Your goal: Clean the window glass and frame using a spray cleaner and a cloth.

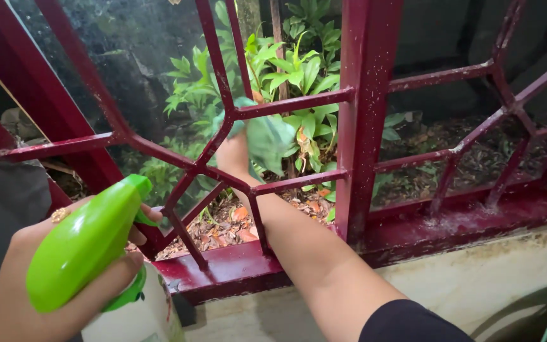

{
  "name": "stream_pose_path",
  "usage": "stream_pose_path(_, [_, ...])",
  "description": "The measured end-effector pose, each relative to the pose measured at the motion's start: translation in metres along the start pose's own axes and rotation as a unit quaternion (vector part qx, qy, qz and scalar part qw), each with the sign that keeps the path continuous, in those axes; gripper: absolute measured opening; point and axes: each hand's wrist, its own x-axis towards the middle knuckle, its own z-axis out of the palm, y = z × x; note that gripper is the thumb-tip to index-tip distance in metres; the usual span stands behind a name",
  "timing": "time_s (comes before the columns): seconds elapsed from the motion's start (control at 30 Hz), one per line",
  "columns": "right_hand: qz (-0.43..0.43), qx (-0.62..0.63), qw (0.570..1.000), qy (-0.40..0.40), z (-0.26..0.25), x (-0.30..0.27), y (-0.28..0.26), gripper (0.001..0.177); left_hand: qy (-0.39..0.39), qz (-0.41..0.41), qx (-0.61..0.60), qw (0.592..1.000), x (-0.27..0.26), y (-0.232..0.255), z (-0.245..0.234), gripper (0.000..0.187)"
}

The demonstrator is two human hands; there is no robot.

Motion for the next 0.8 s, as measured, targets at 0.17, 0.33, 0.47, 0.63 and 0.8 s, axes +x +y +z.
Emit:
stream_pose_path(0.17, [0.222,0.036,0.974,0.013,0.014,0.032,0.144,0.04,0.041,-0.042,-0.04,0.997,-0.004,0.01,0.001,0.063])
stream_pose_path(0.33, [0.409,0.148,0.901,0.007,0.027,0.058,0.202,0.036,0.048,-0.013,-0.011,0.999,-0.018,0.008,-0.003,0.057])
stream_pose_path(0.47, [0.299,0.074,0.945,0.114,0.018,0.068,0.121,0.023,0.083,-0.066,-0.025,0.994,-0.028,0.025,-0.021,0.06])
stream_pose_path(0.63, [0.105,-0.036,0.978,0.178,0.02,0.099,0.13,0.023,0.074,-0.12,-0.03,0.99,-0.031,0.031,-0.032,0.048])
stream_pose_path(0.8, [0.088,0.108,0.99,0.01,-0.006,0.075,0.132,0.044,0.112,-0.131,-0.047,0.984,-0.026,0.028,-0.023,0.055])
